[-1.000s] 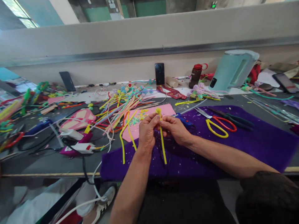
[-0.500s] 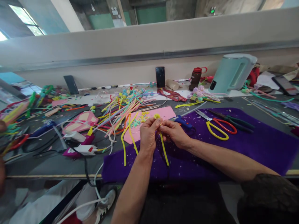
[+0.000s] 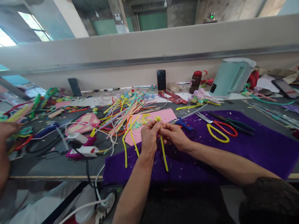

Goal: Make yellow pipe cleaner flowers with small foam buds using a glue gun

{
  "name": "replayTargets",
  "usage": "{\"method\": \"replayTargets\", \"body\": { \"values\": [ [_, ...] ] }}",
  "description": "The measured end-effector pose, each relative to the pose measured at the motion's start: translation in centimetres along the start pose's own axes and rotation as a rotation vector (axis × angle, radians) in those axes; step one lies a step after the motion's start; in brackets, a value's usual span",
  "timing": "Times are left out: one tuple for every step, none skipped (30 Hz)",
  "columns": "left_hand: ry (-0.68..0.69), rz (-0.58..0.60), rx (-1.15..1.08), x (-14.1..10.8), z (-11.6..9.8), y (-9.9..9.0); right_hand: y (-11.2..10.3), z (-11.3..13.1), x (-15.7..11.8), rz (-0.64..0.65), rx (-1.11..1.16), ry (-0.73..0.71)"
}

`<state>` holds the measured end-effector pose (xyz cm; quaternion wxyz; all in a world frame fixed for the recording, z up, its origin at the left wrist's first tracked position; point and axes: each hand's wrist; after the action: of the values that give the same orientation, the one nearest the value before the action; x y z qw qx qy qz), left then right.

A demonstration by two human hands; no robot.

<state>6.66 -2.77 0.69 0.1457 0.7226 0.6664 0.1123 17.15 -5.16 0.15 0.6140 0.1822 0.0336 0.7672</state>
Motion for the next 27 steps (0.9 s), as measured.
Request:
{"method": "replayTargets", "body": {
  "values": [
    [0.001,-0.007,-0.011,0.0,0.0,0.0,0.0,0.0,0.0,0.004,-0.017,-0.001],
    [0.005,-0.017,-0.022,0.0,0.0,0.0,-0.2,0.1,0.1,0.017,-0.042,0.003],
    [0.011,-0.031,-0.027,0.1,-0.1,0.1,-0.4,0.3,0.2,0.041,-0.076,0.012],
    [0.020,-0.046,-0.027,0.1,-0.1,0.1,-0.7,0.5,0.3,0.071,-0.123,0.022],
    [0.033,-0.062,-0.018,0.1,-0.1,0.1,-1.0,0.8,0.6,0.094,-0.179,0.026],
    [0.052,-0.077,0.005,0.1,-0.2,0.1,-1.5,1.1,0.9,0.098,-0.234,0.017],
    [0.080,-0.093,0.040,0.1,-0.2,0.1,-1.9,1.5,1.2,0.075,-0.284,-0.005],
    [0.113,-0.104,0.087,0.0,-0.3,0.1,-2.4,1.9,1.5,0.030,-0.319,-0.038],
    [0.147,-0.112,0.143,0.0,-0.3,0.1,-2.8,2.3,1.8,-0.021,-0.339,-0.075],
    [0.177,-0.117,0.205,-0.1,-0.3,0.1,-3.1,2.7,2.0,-0.059,-0.346,-0.112],
    [0.202,-0.122,0.268,-0.2,-0.3,0.1,-3.4,3.1,2.2,-0.077,-0.349,-0.149],
    [0.218,-0.124,0.324,-0.3,-0.3,0.1,-3.5,3.5,2.3,-0.067,-0.359,-0.183],
    [0.228,-0.123,0.372,-0.4,-0.3,0.1,-3.6,3.7,2.3,-0.037,-0.381,-0.217],
    [0.238,-0.121,0.412,-0.5,-0.3,0.1,-3.6,4.0,2.3,0.005,-0.415,-0.250],
    [0.250,-0.120,0.444,-0.6,-0.3,0.1,-3.5,4.1,2.2,0.048,-0.456,-0.279],
    [0.262,-0.119,0.470,-0.7,-0.3,0.0,-3.4,4.2,2.1,0.086,-0.497,-0.301],
    [0.274,-0.118,0.492,-0.7,-0.3,0.0,-3.3,4.3,2.1,0.114,-0.529,-0.316],
    [0.289,-0.120,0.513,-0.7,-0.3,0.1,-3.2,4.3,2.0,0.128,-0.545,-0.327],
    [0.303,-0.122,0.533,-0.7,-0.3,0.1,-3.2,4.3,2.0,0.132,-0.548,-0.335],
    [0.316,-0.123,0.552,-0.7,-0.2,0.1,-3.1,4.3,2.0,0.130,-0.541,-0.339],
    [0.330,-0.123,0.570,-0.7,-0.2,0.1,-3.1,4.3,2.0,0.126,-0.523,-0.338],
    [0.343,-0.122,0.588,-0.7,-0.2,0.2,-3.1,4.3,2.0,0.122,-0.500,-0.330],
    [0.354,-0.121,0.605,-0.7,-0.2,0.2,-3.2,4.3,2.1,0.117,-0.473,-0.317],
    [0.362,-0.118,0.621,-0.8,-0.1,0.2,-3.2,4.3,2.1,0.111,-0.444,-0.300],
    [0.367,-0.115,0.634,-0.8,-0.1,0.2,-3.3,4.2,2.1,0.102,-0.417,-0.282],
    [0.371,-0.111,0.646,-0.8,0.0,0.2,-3.3,4.2,2.2,0.093,-0.392,-0.264],
    [0.372,-0.107,0.653,-0.8,0.0,0.2,-3.4,4.2,2.2,0.083,-0.374,-0.251]
  ]
}}
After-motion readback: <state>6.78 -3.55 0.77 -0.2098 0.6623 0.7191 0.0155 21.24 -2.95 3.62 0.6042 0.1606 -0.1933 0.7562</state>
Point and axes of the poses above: each hand's wrist, its own x-axis towards the middle knuckle, its own y-axis out of the palm, z = x × y, and after that the axes turned 9 degrees about -y, right-handed
